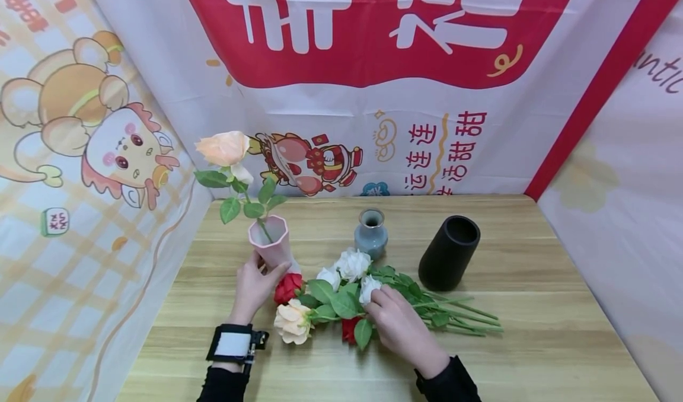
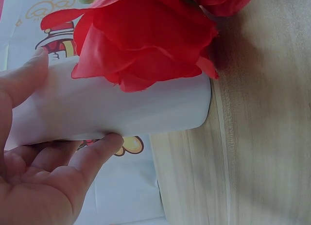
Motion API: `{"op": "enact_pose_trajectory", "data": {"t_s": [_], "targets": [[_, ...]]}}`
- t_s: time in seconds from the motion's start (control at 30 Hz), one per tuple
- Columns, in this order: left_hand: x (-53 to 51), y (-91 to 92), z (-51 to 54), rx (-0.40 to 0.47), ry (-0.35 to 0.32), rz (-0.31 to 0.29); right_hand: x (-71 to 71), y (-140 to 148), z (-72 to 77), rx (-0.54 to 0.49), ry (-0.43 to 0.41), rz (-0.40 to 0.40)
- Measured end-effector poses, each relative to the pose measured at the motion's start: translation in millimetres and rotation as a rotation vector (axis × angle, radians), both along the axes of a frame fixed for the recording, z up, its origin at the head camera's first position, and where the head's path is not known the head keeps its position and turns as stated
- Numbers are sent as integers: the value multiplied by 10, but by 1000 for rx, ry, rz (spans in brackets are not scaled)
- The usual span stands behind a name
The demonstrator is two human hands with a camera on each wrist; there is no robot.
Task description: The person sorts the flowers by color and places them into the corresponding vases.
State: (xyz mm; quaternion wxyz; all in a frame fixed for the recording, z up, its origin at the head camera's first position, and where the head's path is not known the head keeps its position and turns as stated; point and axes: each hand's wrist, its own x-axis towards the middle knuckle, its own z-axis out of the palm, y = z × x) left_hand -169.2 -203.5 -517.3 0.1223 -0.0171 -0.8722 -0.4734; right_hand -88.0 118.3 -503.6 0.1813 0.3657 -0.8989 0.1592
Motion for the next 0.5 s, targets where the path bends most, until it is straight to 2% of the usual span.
{"op": "enact_pose_trajectory", "data": {"t_s": [0.3, 0.5], "targets": [[7, -2, 9, -20, -19, 12, -9, 52, 75, -155, 59, 25], [10, 2, 16, -15, -22, 2, 16, 65, 110, -212, 73, -16]]}}
